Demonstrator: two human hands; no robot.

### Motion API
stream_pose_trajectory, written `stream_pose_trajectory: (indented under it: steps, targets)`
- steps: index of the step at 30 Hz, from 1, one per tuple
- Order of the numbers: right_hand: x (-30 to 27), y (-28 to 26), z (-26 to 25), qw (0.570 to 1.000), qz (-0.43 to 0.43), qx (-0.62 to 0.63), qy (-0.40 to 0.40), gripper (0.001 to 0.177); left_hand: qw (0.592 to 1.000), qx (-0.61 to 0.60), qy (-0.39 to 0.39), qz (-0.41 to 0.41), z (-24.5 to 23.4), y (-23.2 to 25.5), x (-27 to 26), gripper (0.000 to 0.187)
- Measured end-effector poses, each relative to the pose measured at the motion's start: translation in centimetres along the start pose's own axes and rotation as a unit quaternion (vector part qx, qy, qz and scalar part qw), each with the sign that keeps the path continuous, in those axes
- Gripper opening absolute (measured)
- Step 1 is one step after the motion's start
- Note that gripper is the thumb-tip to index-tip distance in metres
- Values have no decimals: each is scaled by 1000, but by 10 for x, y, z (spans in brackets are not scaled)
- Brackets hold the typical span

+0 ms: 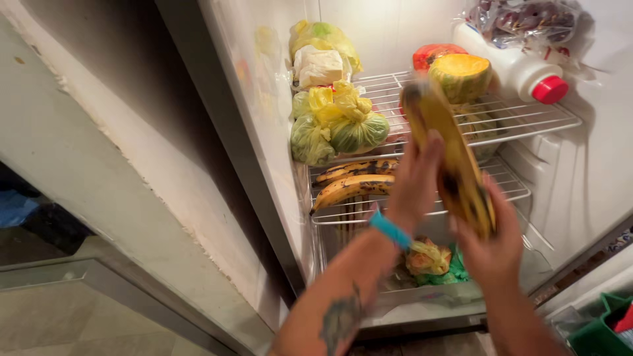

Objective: The person cuts open a large plastic bag of smaller milk packets with a knife, removes the packets, and then places a banana, a package of meat, and other bagged food items into the refrigerator shelves and lower bin by hand.

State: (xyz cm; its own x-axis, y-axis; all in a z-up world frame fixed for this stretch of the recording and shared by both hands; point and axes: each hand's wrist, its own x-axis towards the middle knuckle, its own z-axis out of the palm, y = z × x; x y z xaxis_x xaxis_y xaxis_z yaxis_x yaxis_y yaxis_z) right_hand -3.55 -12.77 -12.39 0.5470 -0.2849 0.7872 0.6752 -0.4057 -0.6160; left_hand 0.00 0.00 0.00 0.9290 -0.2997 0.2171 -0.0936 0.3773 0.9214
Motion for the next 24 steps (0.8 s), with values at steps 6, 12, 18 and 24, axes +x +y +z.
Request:
stream_pose_trajectory:
  steps: [6,12,18,24]
  targets:
    - [135,42,44,908,-165,-384,-12,70,585,586,139,543,-104,-97,98,37]
    - [194,112,81,838,-129,-512,-138,76,409,652,49,636,-137,-92,80,58]
    - [211,138,100,819,-176,-530,-132,72,388,688,102,605,-131,-95,62,57]
    - [221,165,103,761,-295,-577,-43,57,398,680,112,606,-129,-95,61,58]
